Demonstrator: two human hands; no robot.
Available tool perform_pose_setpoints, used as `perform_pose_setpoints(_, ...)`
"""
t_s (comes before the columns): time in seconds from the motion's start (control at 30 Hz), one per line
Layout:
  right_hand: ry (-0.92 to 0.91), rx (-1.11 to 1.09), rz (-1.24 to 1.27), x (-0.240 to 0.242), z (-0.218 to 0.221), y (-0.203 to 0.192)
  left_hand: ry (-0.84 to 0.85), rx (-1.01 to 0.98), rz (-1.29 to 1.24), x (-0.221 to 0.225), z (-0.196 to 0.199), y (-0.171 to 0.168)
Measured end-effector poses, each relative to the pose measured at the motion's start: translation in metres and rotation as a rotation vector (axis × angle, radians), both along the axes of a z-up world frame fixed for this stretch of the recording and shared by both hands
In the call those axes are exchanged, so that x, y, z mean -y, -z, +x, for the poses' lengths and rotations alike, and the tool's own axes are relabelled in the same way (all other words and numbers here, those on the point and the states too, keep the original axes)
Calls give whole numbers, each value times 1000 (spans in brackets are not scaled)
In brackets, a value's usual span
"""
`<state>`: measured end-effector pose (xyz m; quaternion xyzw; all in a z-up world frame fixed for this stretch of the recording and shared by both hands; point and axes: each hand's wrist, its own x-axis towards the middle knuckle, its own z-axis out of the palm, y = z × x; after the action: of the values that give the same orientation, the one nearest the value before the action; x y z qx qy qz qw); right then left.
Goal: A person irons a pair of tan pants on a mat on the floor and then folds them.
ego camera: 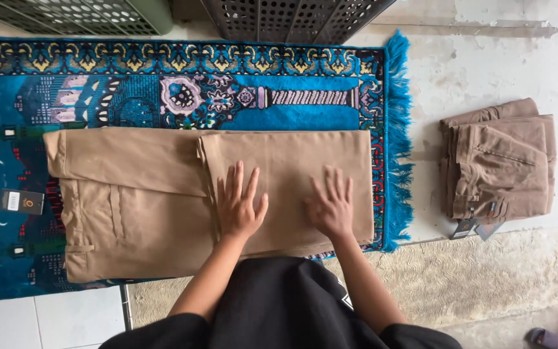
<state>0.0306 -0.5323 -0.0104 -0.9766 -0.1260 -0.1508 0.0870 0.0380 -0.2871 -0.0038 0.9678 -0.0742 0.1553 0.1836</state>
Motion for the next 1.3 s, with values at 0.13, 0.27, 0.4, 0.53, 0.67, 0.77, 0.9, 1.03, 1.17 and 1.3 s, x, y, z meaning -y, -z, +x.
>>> perform_pose_setpoints(0.13, -12, -214, -35, 43, 30, 4, -96, -122, 148, -15, 9, 16)
perform_pose_setpoints(0.27, 212, -351, -123, 85, 26, 6, -169, -251, 174, -19, 4, 7)
perform_pose_setpoints(0.4, 302, -137, -33, 56, 42, 19, -223, -52, 184, -22, 25, 26)
perform_pose_setpoints(0.53, 200, -125, -5, 25, 80, 12, -180, -31, 130, -34, 60, 20)
perform_pose_setpoints(0.67, 291, -325, -19, 40, 101, 5, -155, -90, 154, -41, 74, 21)
perform_pose_setpoints(0.77, 338, -461, -10, 44, 104, 4, -154, -113, 143, -39, 75, 19)
perform_pose_setpoints(0.9, 478, -419, -103, 27, 97, 14, -167, -128, 161, -35, 71, 18)
perform_pose_setpoints(1.03, 231, 0, -147, -60, 86, 17, -160, -121, 182, -39, 76, 23)
perform_pose_setpoints(1.17, -295, -95, 223, -121, 76, 20, -175, -111, 206, -43, 69, 25)
perform_pose_setpoints(1.3, -243, -142, -47, -31, 108, -5, -195, -78, 181, -43, 70, 25)
